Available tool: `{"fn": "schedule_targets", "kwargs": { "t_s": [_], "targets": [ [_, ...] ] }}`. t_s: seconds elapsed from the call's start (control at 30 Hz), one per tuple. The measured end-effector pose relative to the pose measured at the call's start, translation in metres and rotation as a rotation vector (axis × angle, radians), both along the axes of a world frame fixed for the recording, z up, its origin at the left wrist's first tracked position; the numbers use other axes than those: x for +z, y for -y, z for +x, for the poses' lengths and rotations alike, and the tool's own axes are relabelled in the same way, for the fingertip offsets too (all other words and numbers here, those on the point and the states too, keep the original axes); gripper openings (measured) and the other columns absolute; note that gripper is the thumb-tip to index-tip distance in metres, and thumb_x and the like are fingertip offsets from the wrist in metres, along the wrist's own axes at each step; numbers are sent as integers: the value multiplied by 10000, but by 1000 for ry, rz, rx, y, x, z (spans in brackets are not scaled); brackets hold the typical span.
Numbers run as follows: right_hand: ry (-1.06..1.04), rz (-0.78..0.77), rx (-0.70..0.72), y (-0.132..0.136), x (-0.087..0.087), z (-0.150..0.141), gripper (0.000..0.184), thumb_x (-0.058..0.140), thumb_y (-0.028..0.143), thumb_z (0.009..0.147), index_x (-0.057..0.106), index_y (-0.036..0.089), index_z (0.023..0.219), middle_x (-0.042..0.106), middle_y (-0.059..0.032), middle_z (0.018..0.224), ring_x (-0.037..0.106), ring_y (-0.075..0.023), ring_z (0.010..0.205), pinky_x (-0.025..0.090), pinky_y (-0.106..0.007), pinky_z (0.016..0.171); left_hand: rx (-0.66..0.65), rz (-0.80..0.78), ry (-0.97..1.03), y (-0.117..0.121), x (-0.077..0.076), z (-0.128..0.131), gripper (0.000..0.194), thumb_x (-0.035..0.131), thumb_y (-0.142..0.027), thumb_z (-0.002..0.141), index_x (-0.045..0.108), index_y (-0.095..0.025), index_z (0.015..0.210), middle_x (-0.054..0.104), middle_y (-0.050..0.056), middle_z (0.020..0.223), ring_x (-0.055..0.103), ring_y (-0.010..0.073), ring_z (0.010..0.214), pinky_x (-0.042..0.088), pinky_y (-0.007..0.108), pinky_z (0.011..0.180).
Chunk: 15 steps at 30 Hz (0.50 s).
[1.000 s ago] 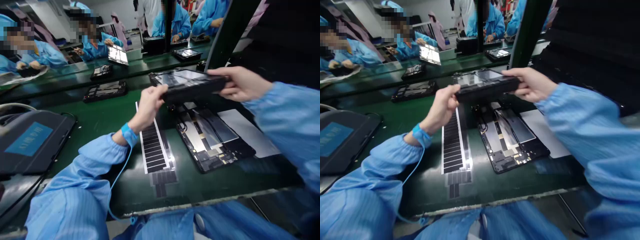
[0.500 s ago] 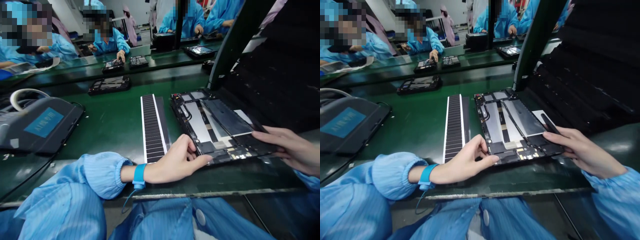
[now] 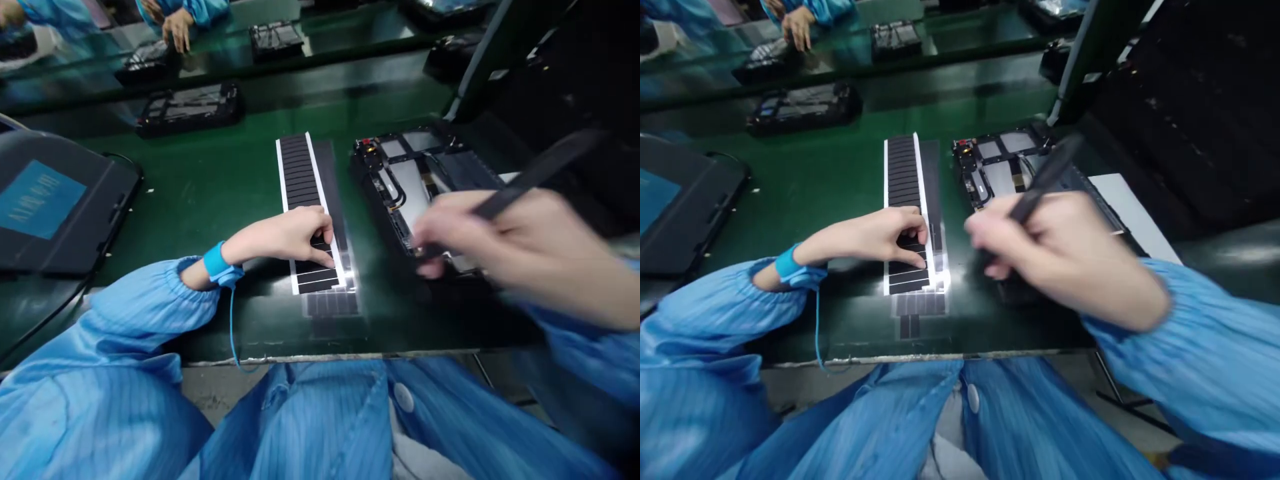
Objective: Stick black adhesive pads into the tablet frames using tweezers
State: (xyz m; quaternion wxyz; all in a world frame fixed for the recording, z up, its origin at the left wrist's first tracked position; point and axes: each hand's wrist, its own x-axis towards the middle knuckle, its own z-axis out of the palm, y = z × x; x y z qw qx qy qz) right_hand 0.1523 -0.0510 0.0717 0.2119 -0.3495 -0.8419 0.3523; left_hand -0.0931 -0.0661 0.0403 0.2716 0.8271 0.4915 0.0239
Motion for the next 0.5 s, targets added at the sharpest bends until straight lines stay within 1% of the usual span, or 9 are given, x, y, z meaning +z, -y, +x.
{"fn": "schedule_targets", "kwargs": {
  "t_s": [0.07, 0.1, 0.13, 0.23, 0.3, 0.4, 0.5],
  "targets": [
    [55, -41, 225, 1, -3, -32, 181, 562, 342, 807, 610, 172, 770, 620, -2, 680, 569, -90, 564, 436, -216, 532, 34, 38, -11, 1, -5, 2, 342, 625, -444, 711, 565, -145, 866, 532, 26, 855, 492, 134, 731, 364, 226, 624],
    [81, -51, 313, 1, -5, -43, 150, 581, 313, 794, 600, 165, 783, 620, 4, 682, 571, -88, 573, 437, -211, 549, 43, 55, -7, 2, -6, 2, 343, 607, -447, 724, 561, -145, 879, 525, 31, 862, 491, 136, 731, 361, 228, 620],
    [100, -48, 367, 1, -7, -51, 133, 585, 291, 790, 593, 158, 792, 621, 5, 684, 575, -89, 583, 435, -210, 560, 48, 66, 0, 3, -6, 3, 347, 595, -452, 730, 558, -146, 888, 518, 35, 869, 490, 137, 728, 357, 228, 613],
    [131, 11, 373, 2, -13, -57, 122, 575, 278, 798, 586, 157, 782, 621, -6, 699, 582, -104, 607, 431, -221, 565, 45, 46, 18, 5, -6, 3, 383, 623, -475, 689, 560, -149, 881, 496, 31, 852, 477, 132, 676, 333, 232, 577],
    [109, 52, 359, 4, -15, -53, 124, 583, 288, 793, 579, 166, 770, 621, -16, 726, 581, -118, 629, 435, -235, 565, 68, 28, 42, 4, -6, 4, 400, 679, -470, 622, 568, -153, 841, 484, 22, 813, 466, 133, 642, 317, 239, 565],
    [56, 100, 368, 7, -16, -44, 124, 589, 293, 790, 557, 177, 759, 617, -33, 743, 577, -143, 663, 444, -263, 575, 140, 18, 123, 4, -8, 6, 404, 752, -424, 526, 567, -162, 770, 480, 16, 769, 462, 141, 623, 306, 244, 567],
    [49, 128, 374, 9, -16, -40, 108, 587, 276, 794, 549, 180, 764, 611, -39, 743, 572, -150, 660, 441, -273, 562, 171, 22, 192, 4, -10, 7, 411, 781, -409, 473, 547, -174, 716, 471, 3, 734, 449, 133, 597, 302, 238, 556]
  ]
}}
